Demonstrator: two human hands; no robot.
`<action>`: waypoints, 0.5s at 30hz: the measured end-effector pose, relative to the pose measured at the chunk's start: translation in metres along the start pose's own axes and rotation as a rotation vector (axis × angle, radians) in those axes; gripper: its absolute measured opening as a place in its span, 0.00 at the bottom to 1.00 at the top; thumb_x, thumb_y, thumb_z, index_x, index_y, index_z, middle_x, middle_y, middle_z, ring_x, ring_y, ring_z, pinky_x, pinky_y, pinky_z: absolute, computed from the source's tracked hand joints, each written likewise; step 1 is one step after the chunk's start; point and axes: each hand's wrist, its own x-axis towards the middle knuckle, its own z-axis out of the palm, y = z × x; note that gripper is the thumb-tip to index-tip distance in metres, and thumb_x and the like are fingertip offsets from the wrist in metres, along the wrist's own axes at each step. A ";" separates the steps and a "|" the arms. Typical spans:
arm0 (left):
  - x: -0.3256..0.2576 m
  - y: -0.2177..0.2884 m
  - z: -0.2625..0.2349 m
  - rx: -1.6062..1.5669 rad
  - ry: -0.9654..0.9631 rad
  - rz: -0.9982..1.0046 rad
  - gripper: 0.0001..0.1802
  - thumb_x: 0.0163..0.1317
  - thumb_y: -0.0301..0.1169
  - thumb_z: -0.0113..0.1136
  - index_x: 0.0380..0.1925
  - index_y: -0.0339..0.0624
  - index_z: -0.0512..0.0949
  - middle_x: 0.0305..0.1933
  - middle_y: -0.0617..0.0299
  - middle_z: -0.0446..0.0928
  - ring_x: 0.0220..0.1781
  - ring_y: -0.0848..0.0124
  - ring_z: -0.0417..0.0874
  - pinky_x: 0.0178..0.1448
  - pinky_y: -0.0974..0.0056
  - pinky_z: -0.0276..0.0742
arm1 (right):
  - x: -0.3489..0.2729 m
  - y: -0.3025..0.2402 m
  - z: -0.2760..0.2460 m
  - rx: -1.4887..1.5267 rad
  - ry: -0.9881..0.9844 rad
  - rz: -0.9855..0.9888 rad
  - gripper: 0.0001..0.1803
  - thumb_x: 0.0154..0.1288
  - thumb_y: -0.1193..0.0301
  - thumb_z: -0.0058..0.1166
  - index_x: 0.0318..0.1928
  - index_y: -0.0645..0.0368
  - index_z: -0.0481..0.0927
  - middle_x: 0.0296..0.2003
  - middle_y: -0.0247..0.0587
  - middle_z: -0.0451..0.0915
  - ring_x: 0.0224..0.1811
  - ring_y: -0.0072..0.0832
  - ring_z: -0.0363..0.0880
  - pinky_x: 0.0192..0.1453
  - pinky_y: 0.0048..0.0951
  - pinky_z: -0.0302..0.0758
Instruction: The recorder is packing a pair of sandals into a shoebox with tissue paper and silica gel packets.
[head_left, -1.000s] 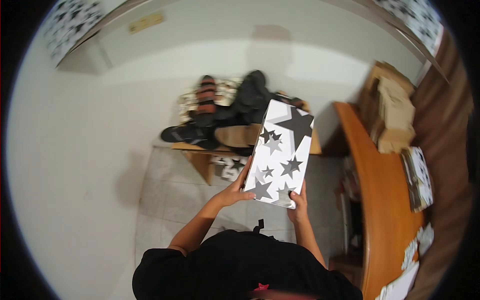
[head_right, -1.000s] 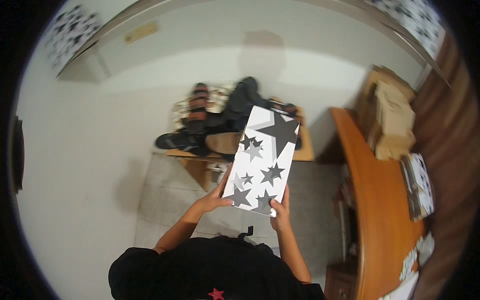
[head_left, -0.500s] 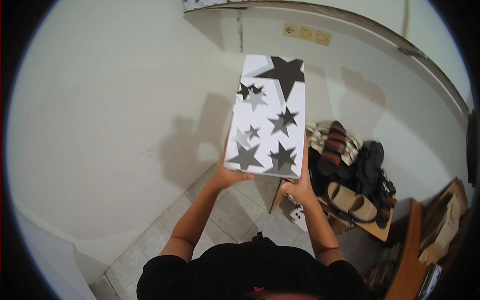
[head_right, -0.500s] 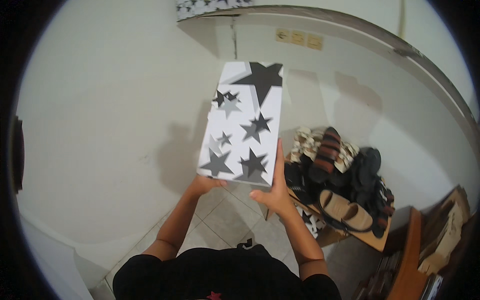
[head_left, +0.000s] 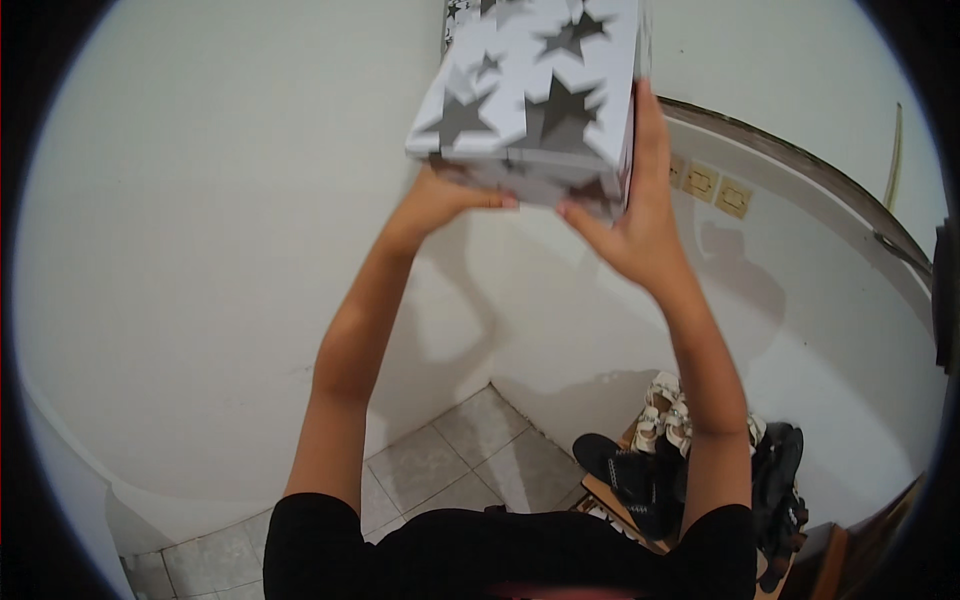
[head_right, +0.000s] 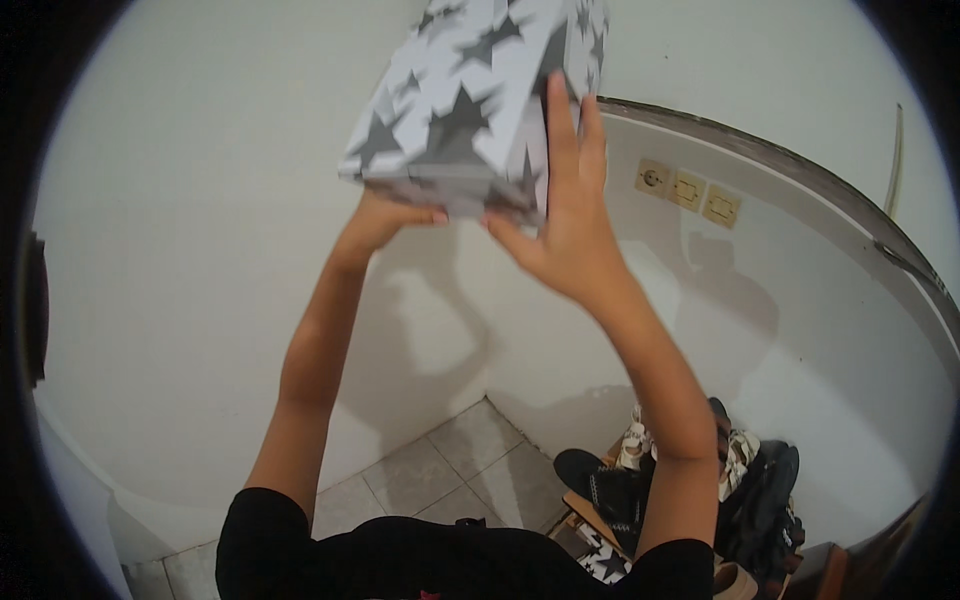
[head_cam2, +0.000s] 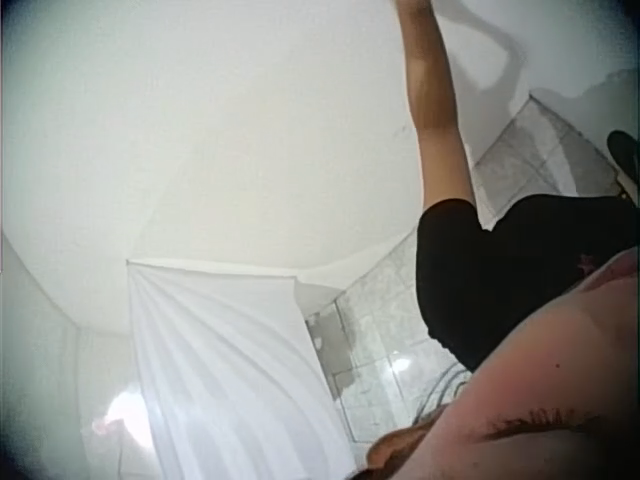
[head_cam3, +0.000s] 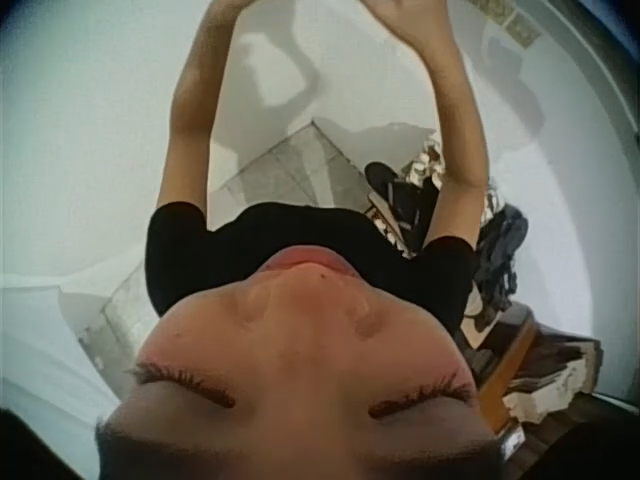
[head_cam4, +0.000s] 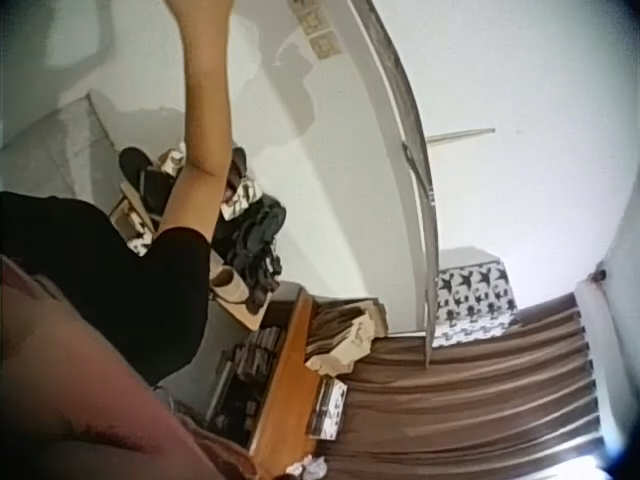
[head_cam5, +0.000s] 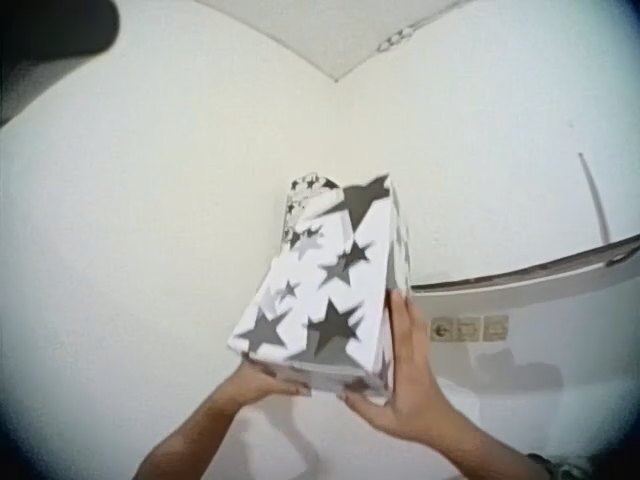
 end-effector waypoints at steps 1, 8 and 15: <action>0.035 -0.024 -0.014 0.039 0.051 0.060 0.31 0.35 0.16 0.70 0.45 0.32 0.72 0.44 0.59 0.74 0.46 0.69 0.75 0.50 0.65 0.75 | 0.015 0.034 0.021 -0.015 0.023 -0.062 0.59 0.41 0.69 0.65 0.68 0.62 0.38 0.67 0.53 0.47 0.67 0.45 0.49 0.68 0.40 0.50; 0.244 -0.075 -0.122 -0.274 0.011 0.411 0.18 0.44 0.23 0.68 0.38 0.36 0.75 0.37 0.60 0.78 0.38 0.69 0.79 0.45 0.66 0.76 | 0.173 0.159 0.136 0.022 0.063 -0.023 0.42 0.52 0.65 0.58 0.64 0.62 0.53 0.55 0.55 0.61 0.63 0.49 0.52 0.66 0.53 0.48; 0.300 0.184 -0.195 -0.383 0.026 0.526 0.30 0.51 0.41 0.67 0.49 0.40 0.66 0.39 0.61 0.75 0.36 0.74 0.77 0.36 0.73 0.77 | 0.379 -0.013 0.041 0.024 0.155 -0.060 0.49 0.51 0.67 0.60 0.65 0.71 0.42 0.47 0.60 0.73 0.49 0.42 0.74 0.55 0.33 0.70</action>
